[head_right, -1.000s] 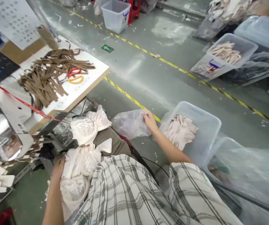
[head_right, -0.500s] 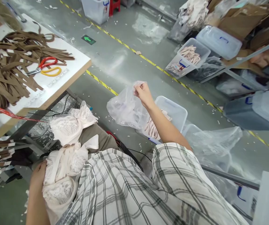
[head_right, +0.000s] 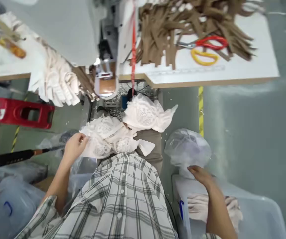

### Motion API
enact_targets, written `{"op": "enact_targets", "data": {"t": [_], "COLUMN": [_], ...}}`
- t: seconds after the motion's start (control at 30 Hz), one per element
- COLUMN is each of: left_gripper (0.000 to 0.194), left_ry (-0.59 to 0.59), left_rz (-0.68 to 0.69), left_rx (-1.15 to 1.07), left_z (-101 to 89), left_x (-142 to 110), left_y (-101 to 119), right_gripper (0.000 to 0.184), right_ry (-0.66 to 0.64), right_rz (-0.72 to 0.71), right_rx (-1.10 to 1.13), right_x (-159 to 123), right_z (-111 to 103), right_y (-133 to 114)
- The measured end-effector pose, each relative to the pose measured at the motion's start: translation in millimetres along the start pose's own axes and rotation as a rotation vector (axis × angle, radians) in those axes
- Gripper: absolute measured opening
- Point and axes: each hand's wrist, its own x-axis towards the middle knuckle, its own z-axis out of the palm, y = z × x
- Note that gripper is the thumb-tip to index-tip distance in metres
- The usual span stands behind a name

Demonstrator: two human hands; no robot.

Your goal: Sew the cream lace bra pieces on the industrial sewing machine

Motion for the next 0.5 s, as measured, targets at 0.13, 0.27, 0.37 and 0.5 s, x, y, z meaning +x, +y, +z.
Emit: {"op": "enact_targets", "data": {"t": [0.13, 0.27, 0.37, 0.5], "left_gripper": [0.038, 0.036, 0.04, 0.033], "left_ry": [-0.046, 0.003, 0.04, 0.141], "left_rz": [-0.009, -0.033, 0.055, 0.35], "left_rx": [0.011, -0.039, -0.114, -0.215], "left_z": [36.3, 49.4, 29.9, -12.4], "left_x": [-45.1, -63.3, -69.6, -66.3], "left_y": [-11.7, -4.8, 16.6, 48.9], "right_gripper": [0.038, 0.04, 0.053, 0.097], "right_ry": [-0.079, -0.12, -0.362, -0.703], "right_rz": [-0.057, -0.338, -0.74, -1.042], "right_rx": [-0.01, 0.121, 0.147, 0.064], "right_x": [17.7, 17.2, 2.0, -10.2], "right_z": [30.3, 51.3, 76.0, 106.7], "right_y": [-50.1, -164.5, -259.4, -335.8]}}
